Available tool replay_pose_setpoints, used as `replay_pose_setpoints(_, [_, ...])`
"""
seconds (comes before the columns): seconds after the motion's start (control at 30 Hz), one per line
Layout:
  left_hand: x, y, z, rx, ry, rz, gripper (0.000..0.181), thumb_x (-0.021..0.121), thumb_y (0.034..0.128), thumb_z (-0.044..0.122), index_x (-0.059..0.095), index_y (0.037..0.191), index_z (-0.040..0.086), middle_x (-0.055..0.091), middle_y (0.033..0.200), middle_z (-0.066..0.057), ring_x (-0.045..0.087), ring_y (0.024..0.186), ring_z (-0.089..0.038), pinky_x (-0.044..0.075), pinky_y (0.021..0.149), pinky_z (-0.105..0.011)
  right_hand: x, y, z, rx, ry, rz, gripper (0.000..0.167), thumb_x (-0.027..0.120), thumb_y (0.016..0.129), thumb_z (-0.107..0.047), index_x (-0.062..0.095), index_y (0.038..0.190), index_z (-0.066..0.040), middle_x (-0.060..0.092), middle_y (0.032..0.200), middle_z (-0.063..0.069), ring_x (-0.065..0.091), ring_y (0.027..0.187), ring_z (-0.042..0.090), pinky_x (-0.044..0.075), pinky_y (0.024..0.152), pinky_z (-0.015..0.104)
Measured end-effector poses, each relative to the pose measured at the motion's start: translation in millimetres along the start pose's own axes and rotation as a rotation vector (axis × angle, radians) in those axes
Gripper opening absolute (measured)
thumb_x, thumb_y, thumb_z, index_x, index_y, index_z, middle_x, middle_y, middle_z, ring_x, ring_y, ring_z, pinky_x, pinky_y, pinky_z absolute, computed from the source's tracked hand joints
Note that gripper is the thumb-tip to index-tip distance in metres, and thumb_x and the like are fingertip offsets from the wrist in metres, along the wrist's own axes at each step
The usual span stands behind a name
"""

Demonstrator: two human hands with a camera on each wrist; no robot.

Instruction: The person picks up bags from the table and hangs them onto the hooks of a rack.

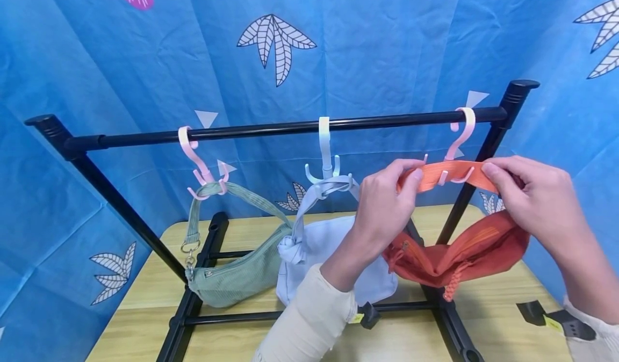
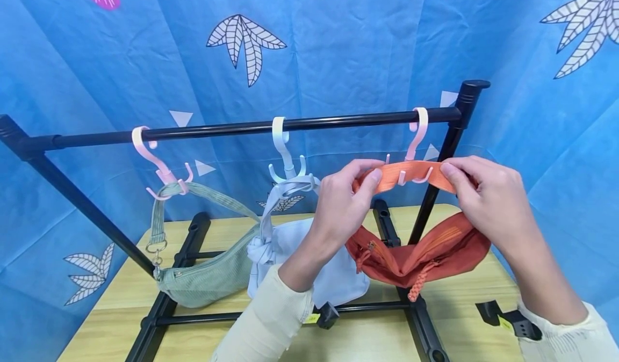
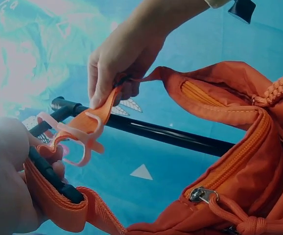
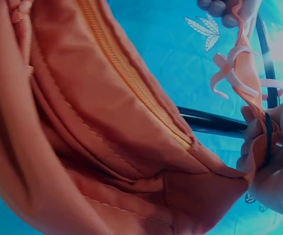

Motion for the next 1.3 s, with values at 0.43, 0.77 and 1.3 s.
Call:
replay_pose_setpoints(0.43, [9.8, -10.2, -13.0, -0.035, 0.063, -0.009, 0.030, 0.064, 0.1039, 0.025, 0.071, 0.131, 0.014, 0.078, 0.112, -0.003, 0.063, 0.082, -0.003, 0.048, 0.069, -0.002, 28, -16.2, 33, 0.360, 0.260, -0.258, 0.034, 0.056, 0.107, -0.035, 0.068, 0.125, -0.008, 0.050, 0.060, -0.003, 0.046, 0.040, 0.022, 0.040, 0.039, 0.030])
replay_pose_setpoints(0.77, [18.5, -17.5, -19.8, -0.049, -0.005, 0.014, 0.030, 0.062, 0.1051, 0.026, 0.070, 0.130, 0.013, 0.076, 0.103, -0.003, 0.059, 0.076, 0.000, 0.049, 0.062, -0.006, 48, -27.5, 49, 0.508, 0.638, -0.333, 0.023, 0.058, 0.107, -0.024, 0.075, 0.106, -0.039, 0.054, 0.059, -0.007, 0.042, 0.035, 0.022, 0.035, 0.033, 0.033])
replay_pose_setpoints(1.3, [31.2, -28.6, -35.6, -0.101, -0.164, 0.007, 0.030, 0.061, 0.1056, 0.026, 0.068, 0.132, 0.013, 0.070, 0.098, -0.002, 0.055, 0.076, 0.001, 0.052, 0.059, -0.014, 55, -39.6, 57, 0.568, 0.871, -0.210, 0.023, 0.063, 0.104, -0.015, 0.080, 0.105, -0.030, 0.061, 0.066, -0.006, 0.049, 0.054, 0.013, 0.036, 0.044, 0.028])
Point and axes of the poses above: each hand's wrist, its own y-axis towards the middle knuckle, its own x-axis out of the palm, z = x × y, the point moved 9 cm from there along y, towards the middle knuckle
